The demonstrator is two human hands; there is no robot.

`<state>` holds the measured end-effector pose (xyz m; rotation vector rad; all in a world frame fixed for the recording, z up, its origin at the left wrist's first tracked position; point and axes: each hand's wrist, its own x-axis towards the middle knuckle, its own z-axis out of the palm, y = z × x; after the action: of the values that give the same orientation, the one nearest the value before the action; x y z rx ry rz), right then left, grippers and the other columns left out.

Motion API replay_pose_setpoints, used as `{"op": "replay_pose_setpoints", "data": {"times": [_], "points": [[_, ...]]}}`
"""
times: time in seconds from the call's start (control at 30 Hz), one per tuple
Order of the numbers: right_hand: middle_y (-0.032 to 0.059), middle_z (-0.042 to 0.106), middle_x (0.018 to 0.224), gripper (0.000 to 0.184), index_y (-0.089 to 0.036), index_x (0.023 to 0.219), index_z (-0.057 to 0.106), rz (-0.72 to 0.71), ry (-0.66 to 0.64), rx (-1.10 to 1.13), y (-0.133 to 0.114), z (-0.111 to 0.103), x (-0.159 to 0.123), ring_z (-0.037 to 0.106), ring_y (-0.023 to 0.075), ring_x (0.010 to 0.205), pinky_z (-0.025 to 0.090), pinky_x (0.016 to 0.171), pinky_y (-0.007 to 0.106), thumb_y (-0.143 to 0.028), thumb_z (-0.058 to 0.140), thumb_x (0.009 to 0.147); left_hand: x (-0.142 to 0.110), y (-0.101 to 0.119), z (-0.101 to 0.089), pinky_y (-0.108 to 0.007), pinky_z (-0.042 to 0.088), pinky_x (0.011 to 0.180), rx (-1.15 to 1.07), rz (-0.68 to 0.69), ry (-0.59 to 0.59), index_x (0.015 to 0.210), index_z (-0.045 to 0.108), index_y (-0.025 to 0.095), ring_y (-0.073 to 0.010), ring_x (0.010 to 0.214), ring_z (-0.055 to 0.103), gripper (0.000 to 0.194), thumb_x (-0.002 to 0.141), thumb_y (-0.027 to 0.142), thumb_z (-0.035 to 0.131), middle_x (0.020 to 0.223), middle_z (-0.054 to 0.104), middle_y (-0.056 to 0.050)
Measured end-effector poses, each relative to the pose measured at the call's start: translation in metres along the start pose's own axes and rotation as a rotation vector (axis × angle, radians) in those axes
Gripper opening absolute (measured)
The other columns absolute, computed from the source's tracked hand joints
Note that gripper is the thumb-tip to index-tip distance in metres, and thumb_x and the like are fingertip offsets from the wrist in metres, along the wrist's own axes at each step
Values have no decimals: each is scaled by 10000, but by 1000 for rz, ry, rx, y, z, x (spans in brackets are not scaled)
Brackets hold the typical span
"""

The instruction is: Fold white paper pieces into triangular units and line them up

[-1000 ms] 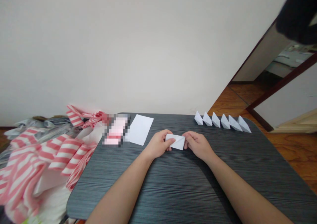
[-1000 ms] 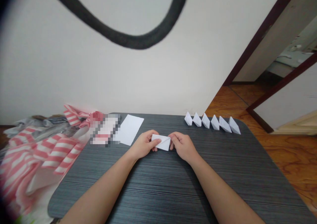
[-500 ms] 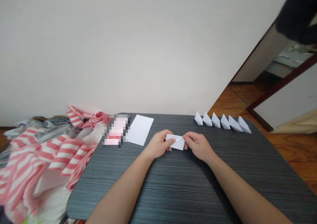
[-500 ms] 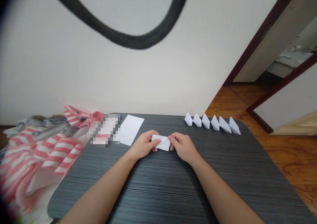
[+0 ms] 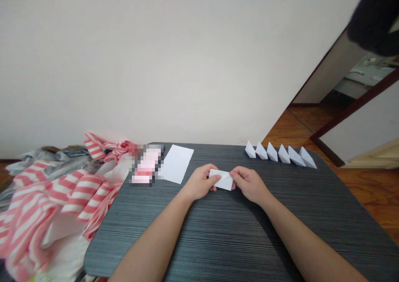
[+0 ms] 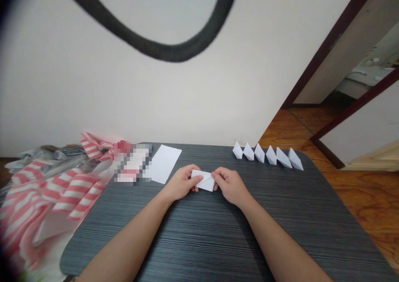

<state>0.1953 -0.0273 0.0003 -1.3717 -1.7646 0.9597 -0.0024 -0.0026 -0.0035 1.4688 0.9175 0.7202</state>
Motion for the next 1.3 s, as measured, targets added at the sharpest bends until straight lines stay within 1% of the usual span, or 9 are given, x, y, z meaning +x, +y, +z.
{"op": "replay_pose_setpoints", "data": {"times": [0.3,0.5,0.63,0.73,0.83,1.0,1.07,1.17,1.3], "points": [[-16,605,560,237,-181,692,599,22,-52,7,0,4,1,535,113,528,394,551,215,-282,472,865,0,0,1,-179,402,466,5,0,10,852,526,153,-87,499,538,198,787,339,548,624,561,13],[-38,526,481,251,-182,675,575,38,-35,-11,-3,5,1,480,98,442,369,483,205,-302,464,865,0,-1,1,-176,390,456,38,3,18,856,528,156,-88,497,543,204,790,349,541,641,565,9],[-42,527,485,213,-179,726,593,64,-91,15,-3,5,0,481,96,412,363,451,202,-323,491,845,0,-2,2,-174,390,456,46,-3,16,866,535,157,-88,503,550,215,787,357,541,675,584,-1],[-33,542,485,239,-176,684,585,59,-110,-7,-3,5,0,508,102,423,372,459,203,-330,493,843,1,-2,2,-179,398,467,57,6,10,861,544,154,-92,511,555,215,784,354,544,662,587,-2],[-28,557,490,245,-180,686,583,55,-87,-25,-3,5,-1,528,110,441,383,477,207,-337,487,847,1,-3,3,-183,400,478,69,12,18,866,549,150,-99,520,560,221,786,356,540,635,577,-1],[-17,585,502,243,-180,683,594,29,-56,-54,-5,5,0,540,120,469,386,497,213,-337,497,842,1,-1,5,-188,393,496,100,33,48,961,543,162,-96,540,553,300,742,358,601,691,582,-4],[-14,594,509,241,-181,684,598,29,-52,-59,-5,6,0,546,122,478,389,503,214,-335,500,840,0,1,6,-183,376,494,129,52,58,966,544,167,-91,546,537,294,737,340,607,697,575,2],[-16,597,512,243,-183,685,601,30,-55,-58,-5,7,1,550,121,481,391,509,214,-335,497,843,-1,3,5,-179,350,479,158,66,70,948,540,170,-86,533,507,259,751,331,586,657,549,18],[-18,598,510,240,-181,697,607,35,-49,-45,-4,8,1,552,121,475,394,506,215,-337,497,844,0,0,5,-179,347,469,156,61,73,968,517,175,-86,508,496,276,761,347,577,600,521,35]]}}
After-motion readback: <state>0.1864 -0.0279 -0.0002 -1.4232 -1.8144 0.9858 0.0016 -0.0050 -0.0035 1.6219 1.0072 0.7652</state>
